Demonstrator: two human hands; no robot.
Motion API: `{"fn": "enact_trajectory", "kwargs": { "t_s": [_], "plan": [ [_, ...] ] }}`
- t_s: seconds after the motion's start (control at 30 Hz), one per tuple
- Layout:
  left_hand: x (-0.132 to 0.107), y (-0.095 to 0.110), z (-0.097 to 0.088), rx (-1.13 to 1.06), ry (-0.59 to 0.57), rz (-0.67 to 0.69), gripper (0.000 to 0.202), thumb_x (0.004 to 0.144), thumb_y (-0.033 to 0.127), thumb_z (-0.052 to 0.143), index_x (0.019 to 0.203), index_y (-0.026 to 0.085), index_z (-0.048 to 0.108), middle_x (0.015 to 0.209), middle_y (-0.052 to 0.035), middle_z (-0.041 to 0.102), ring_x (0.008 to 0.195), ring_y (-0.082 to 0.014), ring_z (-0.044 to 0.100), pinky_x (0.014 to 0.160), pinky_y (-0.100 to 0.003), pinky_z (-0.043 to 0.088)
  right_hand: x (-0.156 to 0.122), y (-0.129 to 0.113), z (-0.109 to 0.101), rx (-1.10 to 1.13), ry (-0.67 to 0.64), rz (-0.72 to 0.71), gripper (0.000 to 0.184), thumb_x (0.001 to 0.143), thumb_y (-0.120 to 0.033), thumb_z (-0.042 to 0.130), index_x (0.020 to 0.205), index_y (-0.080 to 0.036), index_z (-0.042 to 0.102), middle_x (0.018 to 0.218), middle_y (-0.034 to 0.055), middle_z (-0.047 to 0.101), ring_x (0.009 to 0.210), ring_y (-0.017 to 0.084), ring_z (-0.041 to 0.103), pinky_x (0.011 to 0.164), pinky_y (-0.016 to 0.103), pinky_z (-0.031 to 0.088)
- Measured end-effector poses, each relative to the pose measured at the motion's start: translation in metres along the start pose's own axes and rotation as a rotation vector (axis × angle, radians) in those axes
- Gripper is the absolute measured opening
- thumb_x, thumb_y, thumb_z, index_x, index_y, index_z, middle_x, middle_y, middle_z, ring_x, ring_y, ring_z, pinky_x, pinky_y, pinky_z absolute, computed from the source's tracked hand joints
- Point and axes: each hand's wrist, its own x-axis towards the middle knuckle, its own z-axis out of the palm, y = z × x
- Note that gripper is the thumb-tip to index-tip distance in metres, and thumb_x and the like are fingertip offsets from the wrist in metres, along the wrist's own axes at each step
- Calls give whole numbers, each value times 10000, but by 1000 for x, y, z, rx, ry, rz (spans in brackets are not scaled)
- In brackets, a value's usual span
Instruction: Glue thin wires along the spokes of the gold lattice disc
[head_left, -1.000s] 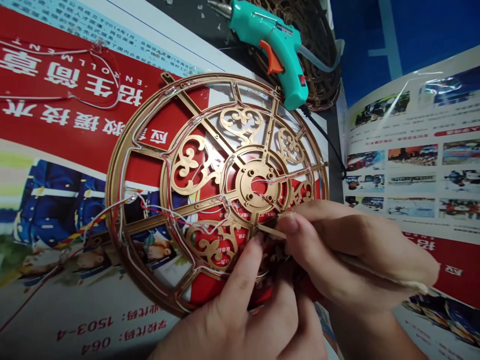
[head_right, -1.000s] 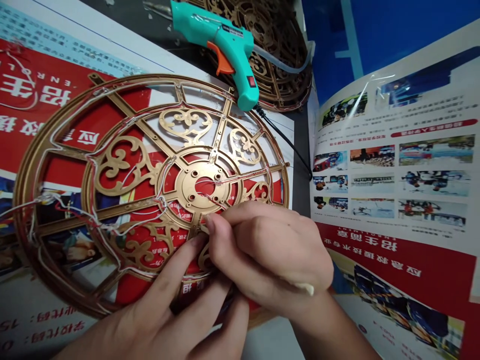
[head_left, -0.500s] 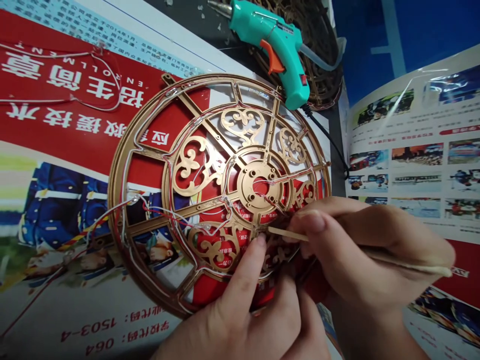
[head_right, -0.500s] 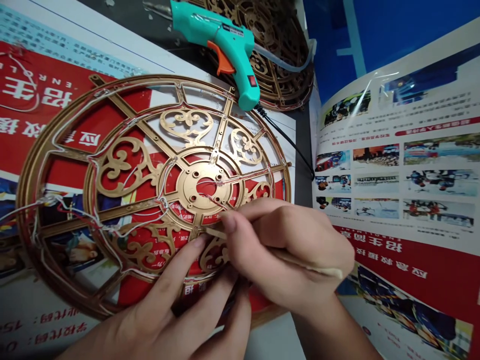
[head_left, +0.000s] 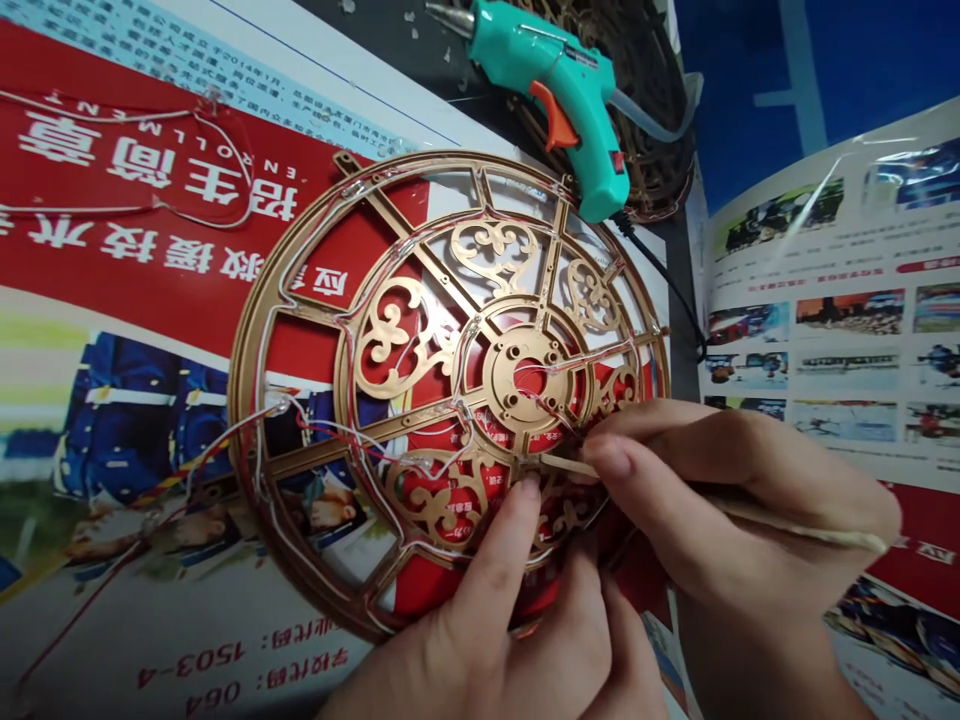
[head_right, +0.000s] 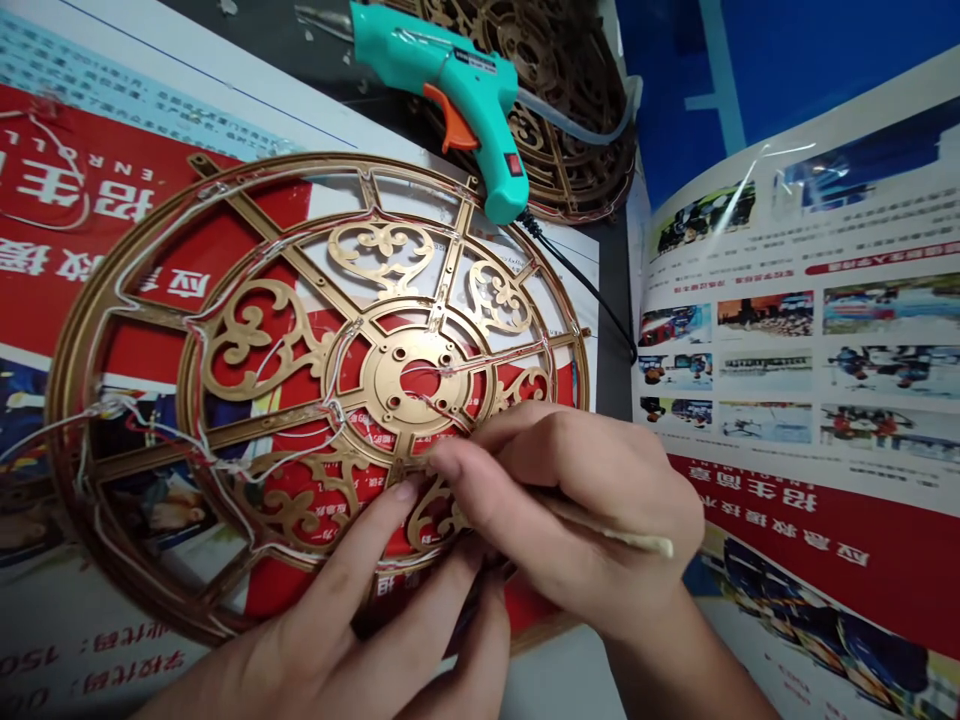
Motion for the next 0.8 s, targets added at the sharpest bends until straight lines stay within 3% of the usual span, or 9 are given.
{"fn": "enact_trajectory", "kwargs": {
  "t_s": [0.13, 0.27, 0.4, 0.5, 0.57, 0.73, 0.8],
  "plan": [
    [-2, -1, -2, -26, -88, 66, 364, 1068, 226, 493, 1353, 306, 704, 1444, 67, 666, 1342, -220, 596, 1113, -485, 590, 6, 1, -25, 59, -223, 136, 184, 909, -401, 894, 943, -296, 747, 787, -43, 721, 624, 97, 628, 507, 201, 491],
    [-5, -4, -8, -13, -146, 114, 412, 1094, 256, 452, 1439, 321, 668, 1495, 77, 635, 1383, -230, 569, 1130, -532, 593, 7, 7, -46, 329, -401, 397, 61, 964, -323, 828, 923, -297, 790, 802, -29, 764, 647, 100, 696, 578, 173, 569],
    [-5, -1, -7, -4, -150, 148, 413, 1111, 294, 427, 1450, 309, 663, 1502, 57, 625, 1388, -259, 556, 1099, -570, 592, 1, 12, -55, 513, -495, 566, 89, 1020, -305, 752, 1015, -301, 841, 792, -6, 787, 616, 100, 715, 570, 174, 597],
    [-5, 0, -5, -17, -133, 132, 396, 1118, 309, 424, 1420, 317, 681, 1462, 53, 644, 1376, -271, 558, 1110, -605, 569, -3, 11, -58, 371, -434, 658, 83, 962, -327, 833, 1033, -307, 870, 730, -3, 775, 611, 117, 726, 574, 182, 609],
    [-4, 0, -5, -14, -137, 114, 387, 1122, 314, 427, 1400, 311, 696, 1443, 48, 648, 1376, -280, 554, 1129, -632, 544, -4, 8, -60, 168, -385, 612, 129, 924, -359, 872, 1041, -305, 881, 760, 4, 793, 657, 133, 753, 627, 197, 638],
    [-2, -1, -8, -12, -150, 117, 392, 1140, 333, 408, 1401, 317, 701, 1448, 48, 647, 1377, -277, 537, 1136, -627, 526, 2, -7, -66, -310, -509, 67, 171, 1074, -287, 636, 1143, -304, 792, 959, -30, 812, 800, 74, 756, 742, 145, 604],
    [-2, 0, -8, -13, -150, 109, 406, 1146, 352, 392, 1405, 327, 703, 1445, 49, 651, 1377, -278, 533, 1118, -614, 531, 6, -13, -68, -434, -504, -35, 192, 1104, -250, 541, 1152, -290, 722, 998, -27, 784, 828, 69, 737, 727, 152, 577]
  ]
}}
